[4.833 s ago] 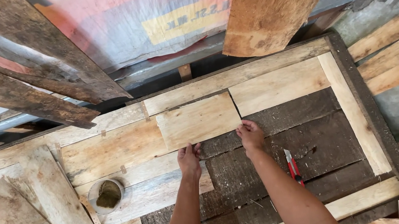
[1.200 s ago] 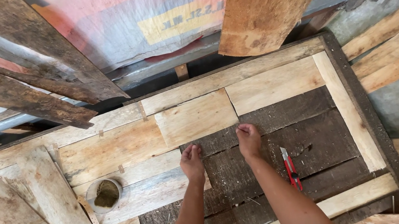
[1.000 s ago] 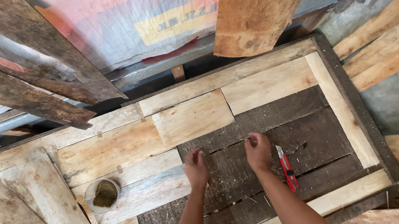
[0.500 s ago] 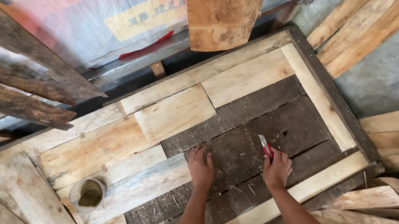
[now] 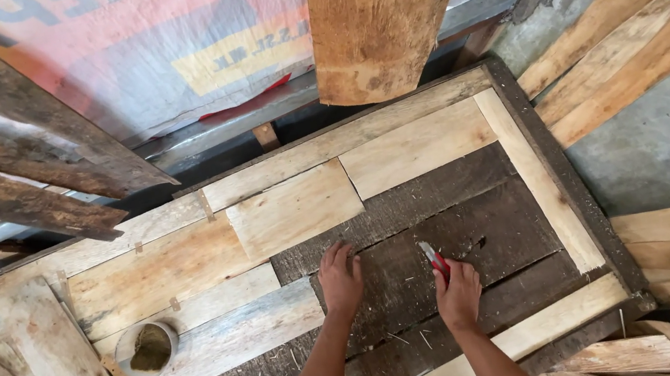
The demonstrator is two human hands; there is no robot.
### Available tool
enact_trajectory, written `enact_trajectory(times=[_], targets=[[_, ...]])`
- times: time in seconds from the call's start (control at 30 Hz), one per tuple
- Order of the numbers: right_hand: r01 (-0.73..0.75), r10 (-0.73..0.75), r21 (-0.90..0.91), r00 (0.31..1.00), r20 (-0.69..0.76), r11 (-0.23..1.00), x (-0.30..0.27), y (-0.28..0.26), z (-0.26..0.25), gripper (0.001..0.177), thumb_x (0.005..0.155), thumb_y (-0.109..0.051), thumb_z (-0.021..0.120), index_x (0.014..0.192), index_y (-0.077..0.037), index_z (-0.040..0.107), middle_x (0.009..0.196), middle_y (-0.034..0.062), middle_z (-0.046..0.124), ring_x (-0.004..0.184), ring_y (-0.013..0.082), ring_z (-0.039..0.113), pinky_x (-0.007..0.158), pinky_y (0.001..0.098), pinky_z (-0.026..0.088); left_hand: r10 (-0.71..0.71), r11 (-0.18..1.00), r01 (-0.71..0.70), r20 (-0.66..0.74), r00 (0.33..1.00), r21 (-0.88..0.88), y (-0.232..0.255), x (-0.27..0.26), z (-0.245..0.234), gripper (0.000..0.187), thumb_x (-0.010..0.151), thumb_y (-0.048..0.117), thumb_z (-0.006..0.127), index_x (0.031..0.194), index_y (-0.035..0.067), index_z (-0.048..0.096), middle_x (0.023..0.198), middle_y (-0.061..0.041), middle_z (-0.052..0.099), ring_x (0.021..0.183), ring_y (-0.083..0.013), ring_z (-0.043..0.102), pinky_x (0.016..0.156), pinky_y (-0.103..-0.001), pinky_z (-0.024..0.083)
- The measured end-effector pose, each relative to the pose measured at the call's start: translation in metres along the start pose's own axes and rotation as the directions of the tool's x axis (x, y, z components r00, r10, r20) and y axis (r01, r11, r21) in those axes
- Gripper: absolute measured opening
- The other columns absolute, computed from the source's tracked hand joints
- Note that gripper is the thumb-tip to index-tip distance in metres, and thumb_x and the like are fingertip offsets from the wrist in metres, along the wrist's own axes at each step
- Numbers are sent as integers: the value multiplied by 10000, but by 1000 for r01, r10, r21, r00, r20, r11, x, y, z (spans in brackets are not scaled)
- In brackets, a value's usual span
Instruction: Measuring and marking wood pieces for a woodworking project.
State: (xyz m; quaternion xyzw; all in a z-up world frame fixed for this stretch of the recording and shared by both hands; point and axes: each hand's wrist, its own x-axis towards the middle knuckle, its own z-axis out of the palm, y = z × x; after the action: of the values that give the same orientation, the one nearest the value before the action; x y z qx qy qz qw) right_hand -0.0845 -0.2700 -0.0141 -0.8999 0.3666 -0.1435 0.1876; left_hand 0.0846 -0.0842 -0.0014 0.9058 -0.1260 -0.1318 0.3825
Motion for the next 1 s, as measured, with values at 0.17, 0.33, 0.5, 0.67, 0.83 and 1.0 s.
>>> enact_trajectory(times=[0.17, 0.33, 0.5, 0.67, 0.83, 1.0], targets=[[-28, 12, 175, 995, 95, 984, 48, -38, 2, 353, 1014, -293, 568, 1291, -74, 559, 1198, 193, 552, 1082, 417, 577, 885, 550, 477, 132, 990, -130, -40, 990, 46, 3, 27, 3, 347, 964, 240, 649, 1295, 135, 646, 1493, -126, 527, 1462, -342, 390, 1192, -550, 296], [-75, 26, 321, 988, 154, 944, 126, -67, 38, 327, 1105, -279, 510, 1279, -3, 507, 1219, 236, 508, 1042, 449, 579, 852, 562, 477, 124, 991, -121, -63, 990, 56, 7, 61, 5, 376, 948, 254, 656, 1308, 149, 631, 1502, -134, 514, 1469, -343, 377, 1177, -545, 302], [-12, -16, 289, 996, 93, 957, 199, -113, 48, 492, 980, -322, 691, 1339, -20, 546, 1208, 212, 520, 1042, 420, 597, 878, 523, 499, 165, 971, -163, 0, 986, 177, 4, 81, 8, 433, 964, 231, 622, 1385, 148, 569, 1566, -138, 443, 1501, -356, 319, 1196, -567, 252], [91, -108, 303, 993, 41, 949, 234, -128, 69, 629, 921, -285, 775, 1446, -40, 530, 1204, 210, 507, 1047, 413, 599, 896, 495, 516, 116, 974, -121, 36, 993, 193, 15, 88, 4, 457, 972, 229, 612, 1421, 169, 547, 1594, -125, 405, 1519, -346, 278, 1214, -589, 200], [97, -120, 269, 990, 71, 958, 246, -127, 86, 753, 890, -299, 817, 1502, -28, 473, 1220, 203, 496, 1022, 408, 606, 870, 475, 530, 89, 973, -97, 44, 995, 211, 18, 95, 1, 491, 961, 226, 613, 1441, 166, 527, 1603, -136, 375, 1525, -353, 247, 1219, -593, 171], [27, -56, 151, 980, 193, 988, 251, -124, 90, 856, 867, -357, 836, 1565, -83, 423, 1225, 207, 478, 963, 403, 632, 857, 477, 550, 112, 956, -119, 44, 993, 269, 4, 99, 12, 499, 975, 237, 606, 1460, 161, 514, 1604, -143, 359, 1523, -348, 233, 1219, -600, 147]])
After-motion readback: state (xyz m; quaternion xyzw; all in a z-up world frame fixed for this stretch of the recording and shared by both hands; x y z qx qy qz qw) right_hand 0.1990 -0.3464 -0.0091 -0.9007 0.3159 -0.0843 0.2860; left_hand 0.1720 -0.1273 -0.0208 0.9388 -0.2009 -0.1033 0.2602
